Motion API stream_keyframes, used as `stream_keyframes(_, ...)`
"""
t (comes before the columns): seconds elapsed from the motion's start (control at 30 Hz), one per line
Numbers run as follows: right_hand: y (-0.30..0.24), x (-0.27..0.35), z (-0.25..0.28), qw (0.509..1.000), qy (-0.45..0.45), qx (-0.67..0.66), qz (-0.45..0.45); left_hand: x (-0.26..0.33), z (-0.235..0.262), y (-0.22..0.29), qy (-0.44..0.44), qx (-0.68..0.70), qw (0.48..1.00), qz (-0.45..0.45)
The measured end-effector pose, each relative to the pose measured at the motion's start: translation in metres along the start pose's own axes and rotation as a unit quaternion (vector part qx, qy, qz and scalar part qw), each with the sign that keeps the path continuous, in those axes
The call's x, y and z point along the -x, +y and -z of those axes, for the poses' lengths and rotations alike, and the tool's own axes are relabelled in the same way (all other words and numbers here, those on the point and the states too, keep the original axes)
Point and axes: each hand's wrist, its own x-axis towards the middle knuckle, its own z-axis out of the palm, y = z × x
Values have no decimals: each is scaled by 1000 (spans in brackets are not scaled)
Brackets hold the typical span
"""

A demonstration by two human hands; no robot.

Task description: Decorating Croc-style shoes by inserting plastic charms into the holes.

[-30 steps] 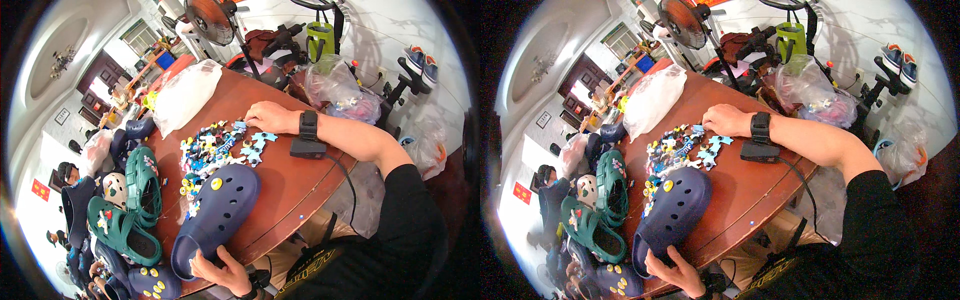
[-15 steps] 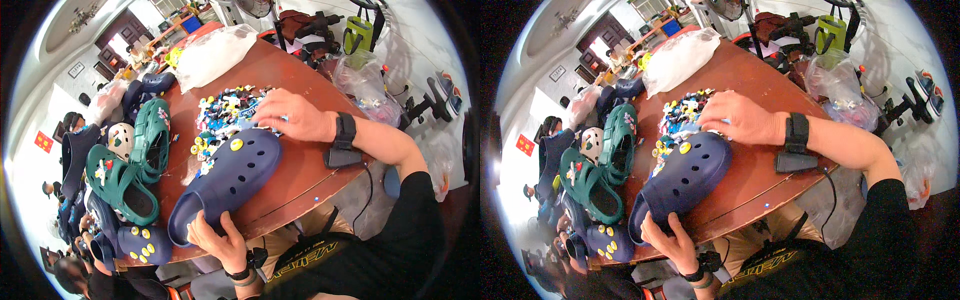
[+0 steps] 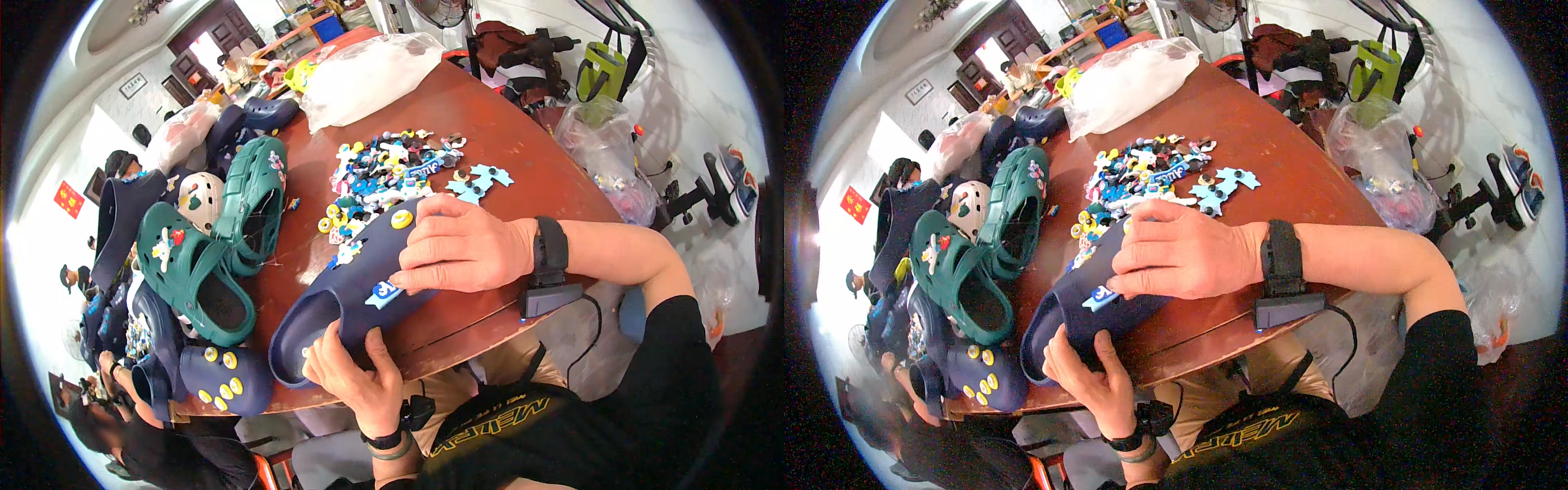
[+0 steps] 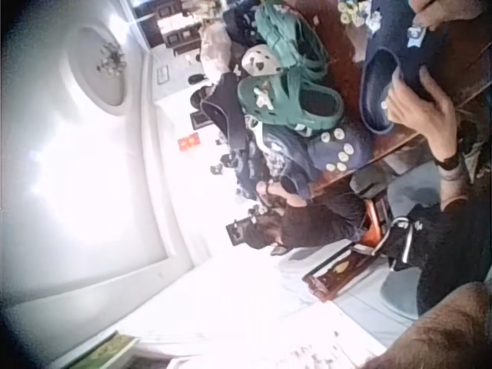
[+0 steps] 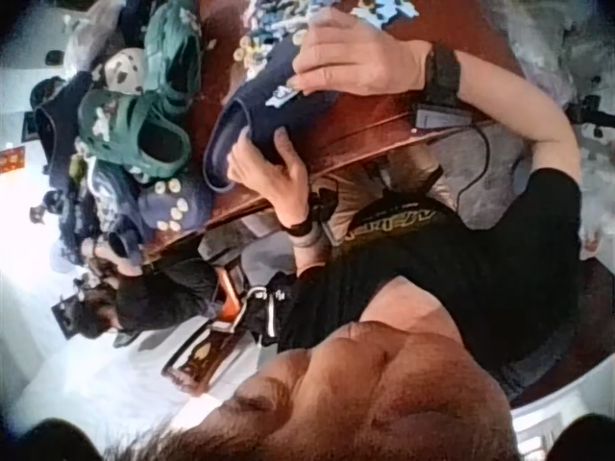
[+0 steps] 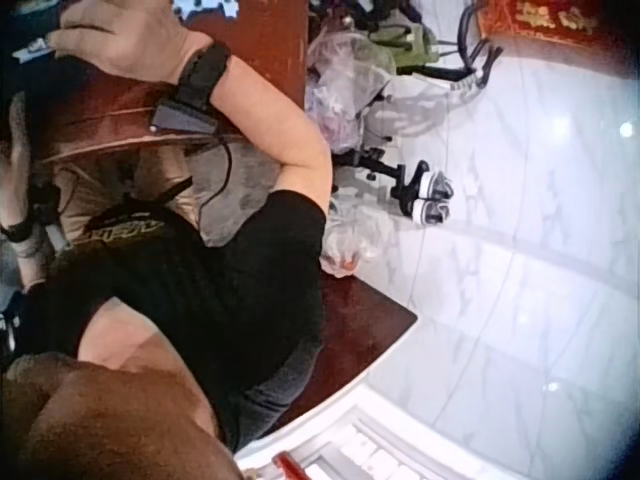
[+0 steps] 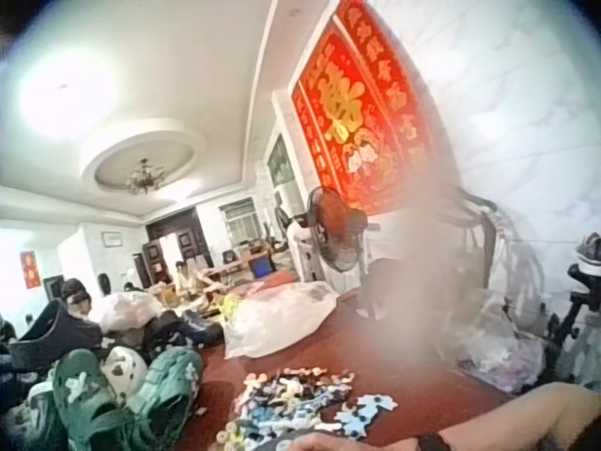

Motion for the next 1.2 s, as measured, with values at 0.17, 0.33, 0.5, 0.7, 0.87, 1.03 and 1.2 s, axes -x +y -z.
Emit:
stream_keyframes(0.17,-5,-1,-2,999,-28,28,28,0,1,-2,5,10,1000,-4)
stream_keyframes(0.33,-16,-9,1,994,-60,85,39,0,5,-3,-39,23,999,20)
stream_keyframes(0.5,-32,-10,3,987,-91,130,-36,-5,6,-3,-12,44,999,-16)
stream_keyframes(0.7,-26,-4,2,987,-110,98,-62,-7,5,-4,-18,61,998,-12)
stream_keyframes(0.87,-12,-11,1,994,-71,33,-82,-11,0,-5,10,39,999,-25)
stream_keyframes(1.03,-4,-15,7,994,-101,47,6,-9,9,-8,-22,20,999,-40)
stream_keyframes(1.2,-2,-26,21,977,-162,92,108,-3,11,-5,-57,79,995,-16)
